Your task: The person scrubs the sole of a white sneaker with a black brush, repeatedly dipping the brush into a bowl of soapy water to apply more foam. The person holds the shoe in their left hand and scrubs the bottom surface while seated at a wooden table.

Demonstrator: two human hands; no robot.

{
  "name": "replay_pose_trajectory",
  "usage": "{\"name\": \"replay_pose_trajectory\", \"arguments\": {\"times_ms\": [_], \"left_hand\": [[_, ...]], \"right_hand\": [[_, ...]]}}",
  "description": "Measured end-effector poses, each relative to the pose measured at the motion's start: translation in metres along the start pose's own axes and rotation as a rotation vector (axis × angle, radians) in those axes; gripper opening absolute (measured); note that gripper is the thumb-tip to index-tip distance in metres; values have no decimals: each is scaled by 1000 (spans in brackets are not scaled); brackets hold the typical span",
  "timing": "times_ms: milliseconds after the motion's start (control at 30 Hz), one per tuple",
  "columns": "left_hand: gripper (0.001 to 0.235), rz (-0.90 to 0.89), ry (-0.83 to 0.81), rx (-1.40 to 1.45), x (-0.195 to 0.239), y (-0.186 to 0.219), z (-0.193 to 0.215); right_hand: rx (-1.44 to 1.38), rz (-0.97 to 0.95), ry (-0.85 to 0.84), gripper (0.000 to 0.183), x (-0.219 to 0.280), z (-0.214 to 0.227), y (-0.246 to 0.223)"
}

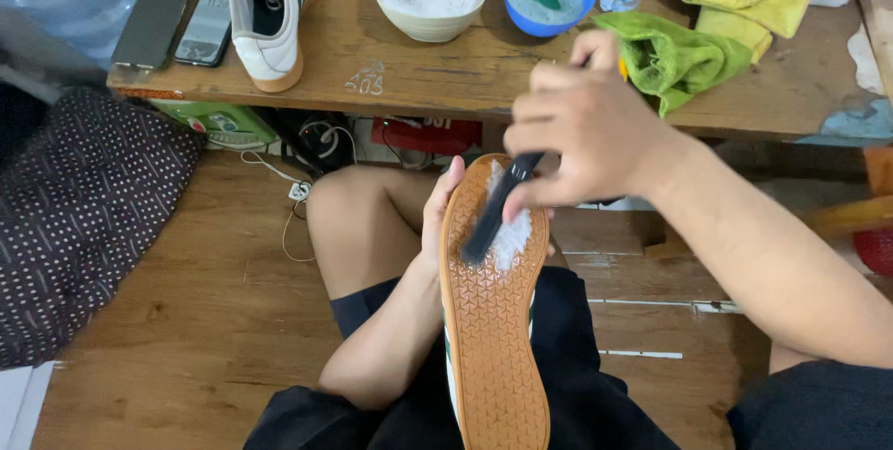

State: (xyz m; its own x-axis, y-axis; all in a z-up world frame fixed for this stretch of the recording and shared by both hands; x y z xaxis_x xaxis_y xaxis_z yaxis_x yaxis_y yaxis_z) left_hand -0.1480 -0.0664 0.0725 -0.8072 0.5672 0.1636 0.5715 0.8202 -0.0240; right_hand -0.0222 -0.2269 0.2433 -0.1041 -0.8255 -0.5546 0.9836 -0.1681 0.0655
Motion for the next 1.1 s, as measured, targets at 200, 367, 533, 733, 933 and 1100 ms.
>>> {"name": "replay_pose_trajectory", "arguments": {"times_ms": [200, 367, 533, 733, 933, 1100], "left_hand": [[92, 41, -57, 52, 20, -26, -3], [78, -78, -45, -13, 30, -29, -11], [71, -129, -20, -23, 35, -23, -28], [99, -3, -137, -93, 38, -26, -34], [113, 38, -157, -164, 43, -28, -40], [83, -195, -103, -118, 37, -42, -49]], "right_hand": [[58, 5, 12, 75, 10, 7, -1], [8, 102, 7, 75, 3, 21, -26], [31, 153, 62, 78, -7, 39, -50], [170, 15, 133, 80, 0, 55, -50], [237, 82, 192, 80, 1, 72, -48], [138, 210, 173, 75, -1, 79, -73]]}}
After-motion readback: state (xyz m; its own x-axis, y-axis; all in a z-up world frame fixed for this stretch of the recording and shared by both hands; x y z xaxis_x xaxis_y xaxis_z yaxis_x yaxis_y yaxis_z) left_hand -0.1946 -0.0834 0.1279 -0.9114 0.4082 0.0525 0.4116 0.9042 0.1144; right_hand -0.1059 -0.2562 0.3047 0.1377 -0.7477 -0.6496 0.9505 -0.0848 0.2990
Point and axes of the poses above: each hand's wrist, its own x-axis away from the middle knuckle, its own z-axis out of the back of the hand, y = z × x, the point moved 1 cm from there along -x, towards the middle knuckle, and after that the axes turned 11 degrees about y, right-handed, at the moved point
